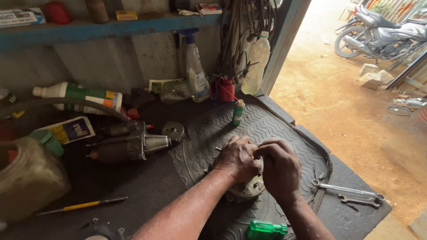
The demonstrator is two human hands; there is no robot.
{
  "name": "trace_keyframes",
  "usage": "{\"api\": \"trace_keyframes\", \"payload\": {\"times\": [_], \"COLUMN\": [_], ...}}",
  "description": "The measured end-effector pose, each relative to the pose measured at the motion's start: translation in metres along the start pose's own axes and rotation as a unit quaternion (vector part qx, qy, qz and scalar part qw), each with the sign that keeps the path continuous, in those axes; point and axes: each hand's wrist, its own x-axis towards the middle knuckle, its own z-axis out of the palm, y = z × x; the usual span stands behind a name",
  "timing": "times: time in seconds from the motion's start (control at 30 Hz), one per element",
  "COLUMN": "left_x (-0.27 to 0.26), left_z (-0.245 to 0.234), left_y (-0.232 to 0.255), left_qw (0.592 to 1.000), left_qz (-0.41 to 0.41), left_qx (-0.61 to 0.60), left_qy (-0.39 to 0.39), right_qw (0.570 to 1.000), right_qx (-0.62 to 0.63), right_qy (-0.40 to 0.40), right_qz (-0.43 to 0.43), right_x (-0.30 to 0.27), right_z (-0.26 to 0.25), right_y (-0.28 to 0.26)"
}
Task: The person works on a metal component by hand, using a small green tool to adjust internal parts and handling several small screws and metal plates on a workbench.
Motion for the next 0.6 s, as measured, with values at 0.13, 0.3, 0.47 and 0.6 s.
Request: {"api": "trace_keyframes", "payload": {"times": [0.13, 0.3, 0.47, 0.6], "left_x": [0.002, 0.01, 0.015, 0.012], "left_z": [0.01, 0.018, 0.023, 0.018], "left_y": [-0.006, -0.015, -0.013, -0.006], "left_qw": [0.999, 0.996, 0.999, 0.994], "left_qz": [0.012, 0.062, 0.027, 0.068], "left_qx": [-0.01, 0.017, 0.021, 0.063], "left_qy": [0.03, 0.063, 0.042, 0.056], "right_qw": [0.999, 0.916, 0.907, 0.901], "right_qx": [0.007, 0.21, 0.085, 0.144], "right_qy": [0.02, 0.159, 0.159, 0.167], "right_qz": [0.046, 0.302, 0.38, 0.374], "right_x": [-0.008, -0.028, -0.099, -0.134], "right_z": [-0.001, -0.011, -0.037, -0.04], "right_y": [0.004, 0.035, 0.063, 0.075]}}
